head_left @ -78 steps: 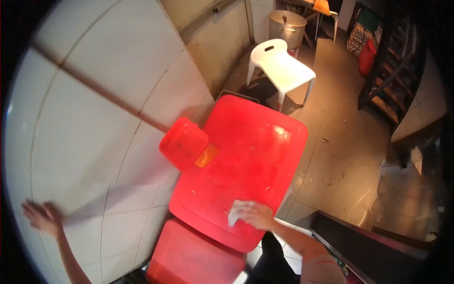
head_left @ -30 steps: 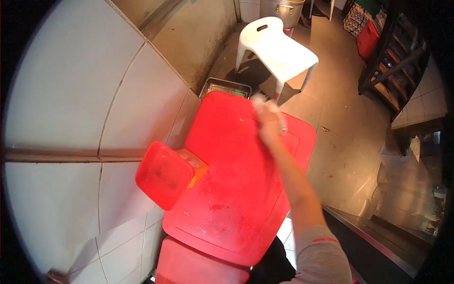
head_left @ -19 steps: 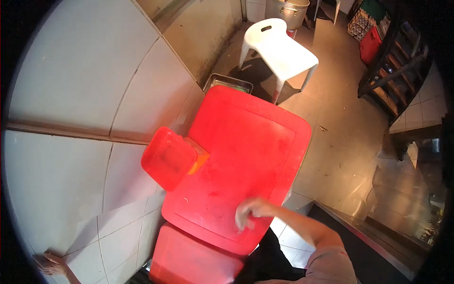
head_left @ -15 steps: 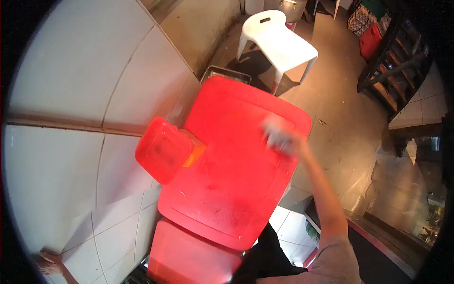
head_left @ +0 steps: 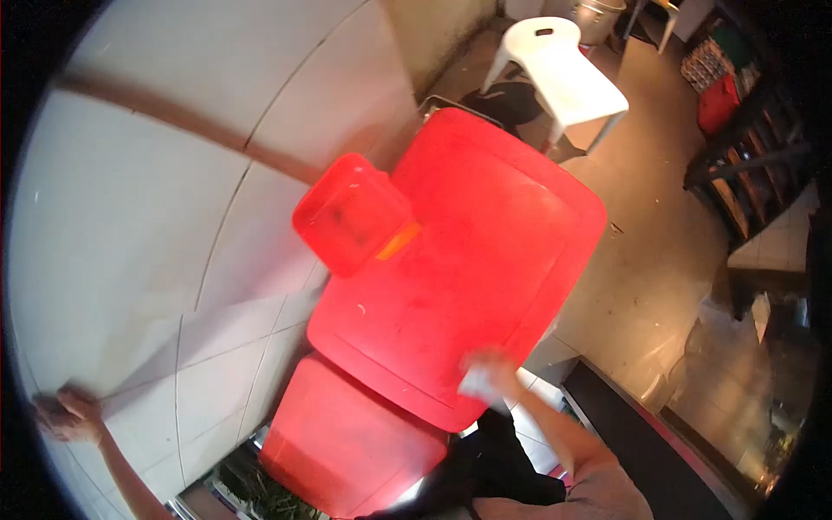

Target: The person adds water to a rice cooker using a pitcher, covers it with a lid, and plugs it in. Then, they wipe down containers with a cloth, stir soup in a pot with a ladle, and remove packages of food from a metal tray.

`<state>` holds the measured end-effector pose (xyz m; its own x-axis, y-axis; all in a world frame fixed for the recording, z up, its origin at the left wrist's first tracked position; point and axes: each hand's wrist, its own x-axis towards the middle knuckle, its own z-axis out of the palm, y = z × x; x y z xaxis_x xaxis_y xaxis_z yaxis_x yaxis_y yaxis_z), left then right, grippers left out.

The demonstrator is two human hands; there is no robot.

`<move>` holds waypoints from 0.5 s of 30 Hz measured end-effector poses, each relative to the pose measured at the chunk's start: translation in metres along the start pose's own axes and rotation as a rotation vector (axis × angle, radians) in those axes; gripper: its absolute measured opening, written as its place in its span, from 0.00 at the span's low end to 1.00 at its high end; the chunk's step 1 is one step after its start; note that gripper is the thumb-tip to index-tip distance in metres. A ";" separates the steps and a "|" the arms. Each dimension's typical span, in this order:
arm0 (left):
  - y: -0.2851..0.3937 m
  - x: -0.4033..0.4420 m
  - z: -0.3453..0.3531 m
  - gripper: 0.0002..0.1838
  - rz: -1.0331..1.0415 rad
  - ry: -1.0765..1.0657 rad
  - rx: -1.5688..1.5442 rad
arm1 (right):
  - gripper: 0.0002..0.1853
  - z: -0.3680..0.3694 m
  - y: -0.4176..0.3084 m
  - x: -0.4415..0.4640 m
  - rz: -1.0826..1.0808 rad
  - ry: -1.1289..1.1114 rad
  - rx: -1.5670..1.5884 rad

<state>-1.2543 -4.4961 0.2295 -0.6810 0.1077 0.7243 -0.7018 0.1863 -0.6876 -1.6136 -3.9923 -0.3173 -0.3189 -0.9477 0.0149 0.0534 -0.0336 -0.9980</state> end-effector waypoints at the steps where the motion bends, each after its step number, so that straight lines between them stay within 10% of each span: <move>1: -0.002 -0.003 -0.001 0.32 0.017 -0.002 0.059 | 0.06 -0.041 0.041 0.027 0.024 0.152 0.478; 2: 0.001 0.000 -0.003 0.32 0.041 0.005 0.047 | 0.03 -0.082 0.079 0.054 -0.012 0.310 0.857; 5: 0.010 0.009 -0.004 0.30 0.081 0.058 -0.100 | 0.12 -0.099 -0.061 0.141 -0.036 0.813 -0.565; 9: 0.018 0.016 -0.008 0.27 0.123 0.079 -0.127 | 0.15 0.052 -0.053 0.101 0.162 0.883 0.299; 12: 0.021 0.012 -0.011 0.24 0.071 0.042 -0.115 | 0.10 0.128 -0.034 0.047 0.203 0.170 0.301; 15: 0.029 0.014 -0.013 0.23 0.057 0.056 -0.126 | 0.11 0.122 -0.054 0.102 0.388 0.179 0.800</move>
<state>-1.2811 -4.4767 0.2203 -0.7039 0.1758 0.6882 -0.6278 0.2993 -0.7185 -1.5340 -4.1261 -0.2543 -0.2801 -0.8774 -0.3895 0.8077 0.0039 -0.5896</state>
